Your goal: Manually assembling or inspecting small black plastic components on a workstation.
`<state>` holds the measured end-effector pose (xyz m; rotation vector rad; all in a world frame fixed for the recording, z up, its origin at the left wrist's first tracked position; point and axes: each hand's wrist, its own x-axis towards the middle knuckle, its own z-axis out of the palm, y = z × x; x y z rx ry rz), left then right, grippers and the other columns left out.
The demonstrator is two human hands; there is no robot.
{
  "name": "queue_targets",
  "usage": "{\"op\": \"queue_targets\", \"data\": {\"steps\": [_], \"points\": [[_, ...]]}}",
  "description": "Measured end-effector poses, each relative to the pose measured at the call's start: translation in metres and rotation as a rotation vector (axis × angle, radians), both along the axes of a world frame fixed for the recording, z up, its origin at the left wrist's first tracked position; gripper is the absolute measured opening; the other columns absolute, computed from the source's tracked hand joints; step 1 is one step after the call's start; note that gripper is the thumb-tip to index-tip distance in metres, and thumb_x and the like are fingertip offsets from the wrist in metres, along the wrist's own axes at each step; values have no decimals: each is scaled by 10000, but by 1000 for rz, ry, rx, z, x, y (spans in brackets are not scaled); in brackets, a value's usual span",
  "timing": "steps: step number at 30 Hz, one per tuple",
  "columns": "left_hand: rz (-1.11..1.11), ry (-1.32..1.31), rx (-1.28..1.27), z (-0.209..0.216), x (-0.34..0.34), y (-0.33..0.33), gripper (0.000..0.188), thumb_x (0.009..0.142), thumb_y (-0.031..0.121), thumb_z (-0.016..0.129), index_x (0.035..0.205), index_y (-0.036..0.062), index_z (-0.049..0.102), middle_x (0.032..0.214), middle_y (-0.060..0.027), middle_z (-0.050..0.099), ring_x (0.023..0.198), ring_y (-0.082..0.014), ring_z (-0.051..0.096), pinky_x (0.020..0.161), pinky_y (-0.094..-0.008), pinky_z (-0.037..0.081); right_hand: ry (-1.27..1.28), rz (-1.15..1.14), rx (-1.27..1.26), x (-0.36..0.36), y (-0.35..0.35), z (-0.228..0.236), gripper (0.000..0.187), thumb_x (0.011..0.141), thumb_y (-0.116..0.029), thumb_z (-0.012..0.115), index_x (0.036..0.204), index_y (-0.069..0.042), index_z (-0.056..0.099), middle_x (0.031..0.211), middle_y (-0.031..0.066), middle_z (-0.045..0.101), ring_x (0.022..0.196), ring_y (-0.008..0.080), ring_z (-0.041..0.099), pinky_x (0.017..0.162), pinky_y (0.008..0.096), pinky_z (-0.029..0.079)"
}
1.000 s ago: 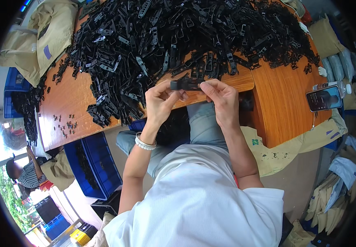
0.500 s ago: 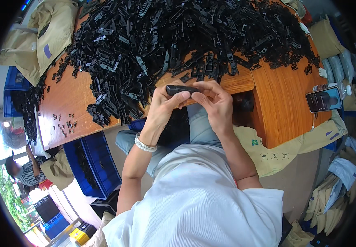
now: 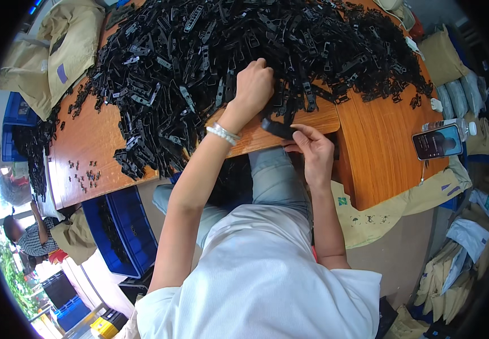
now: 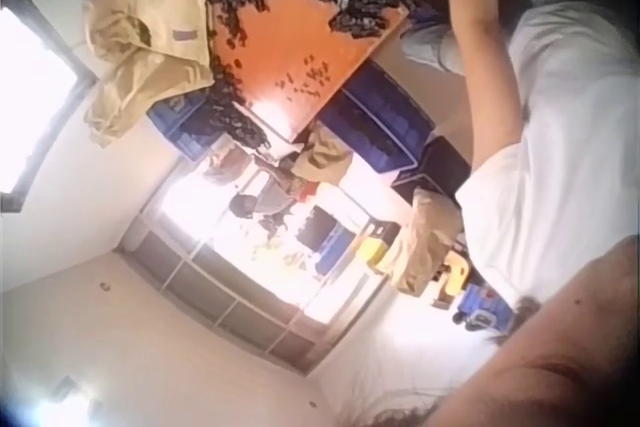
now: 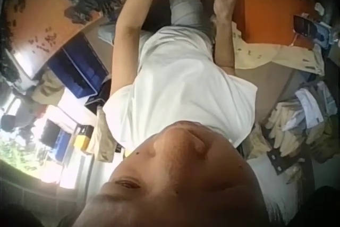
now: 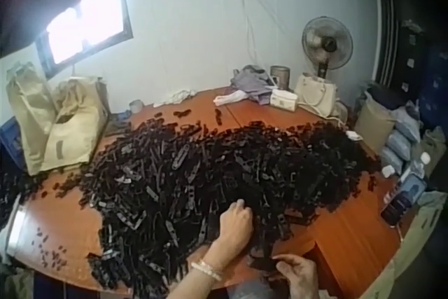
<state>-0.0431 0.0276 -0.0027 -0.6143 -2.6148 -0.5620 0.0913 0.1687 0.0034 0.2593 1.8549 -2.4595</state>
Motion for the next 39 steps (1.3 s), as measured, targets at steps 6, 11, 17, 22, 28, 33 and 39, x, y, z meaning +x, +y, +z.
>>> {"op": "queue_targets", "data": {"steps": [6, 11, 17, 22, 28, 33, 39], "points": [[100, -85, 59, 0, 13, -2, 77, 656, 73, 608, 698, 9, 595, 778, -123, 528, 740, -284, 557, 645, -359, 466, 5, 148, -33, -2, 0, 0, 173, 804, 9, 572, 954, 95, 579, 831, 139, 627, 692, 198, 644, 633, 259, 542], [152, -183, 371, 6, 32, -29, 111, 650, 58, 660, 706, 2, 583, 794, -129, 524, 755, -290, 546, 640, -353, 462, 65, 202, 74, -7, -8, -12, 192, 797, 26, 572, 982, 79, 567, 826, 132, 625, 695, 180, 637, 628, 250, 532], [130, -579, 1478, 30, 58, -58, 166, 811, 33, 570, 955, -48, 548, 887, -102, 599, 676, -125, 589, 650, -223, 486, 116, 204, 288, -9, -21, -14, 211, 798, 29, 569, 1007, 58, 568, 811, 78, 611, 705, 119, 599, 646, 214, 487], [-2, -930, 1300, 48, 86, -77, 362, 877, 91, 491, 1208, -51, 456, 884, -117, 610, 726, -133, 587, 678, -228, 486, 220, 190, 59, -7, -17, 9, 199, 795, 22, 569, 992, 48, 573, 784, 56, 567, 662, 103, 564, 605, 198, 456], [-180, -980, 1036, 57, 116, -74, 315, 893, 107, 474, 1144, -83, 495, 858, -107, 623, 722, -125, 593, 656, -248, 499, 353, 209, 221, -4, -28, 34, 207, 758, 49, 604, 964, 46, 590, 893, 78, 562, 740, 118, 578, 647, 212, 499], [-181, -892, 747, 72, 136, -71, 389, 803, 49, 588, 1142, -90, 458, 850, -155, 613, 746, -178, 636, 647, -266, 512, 411, 212, 298, 0, -35, 38, 193, 778, 34, 586, 970, 49, 581, 892, 78, 546, 730, 121, 581, 639, 205, 476], [-209, -745, 797, 63, 147, -78, 341, 781, 23, 588, 1088, -90, 489, 872, -175, 617, 750, -182, 642, 634, -283, 520, 589, 352, 477, -11, -39, 42, 228, 780, 24, 559, 1007, 39, 573, 984, 100, 519, 922, 153, 528, 720, 221, 453]]}}
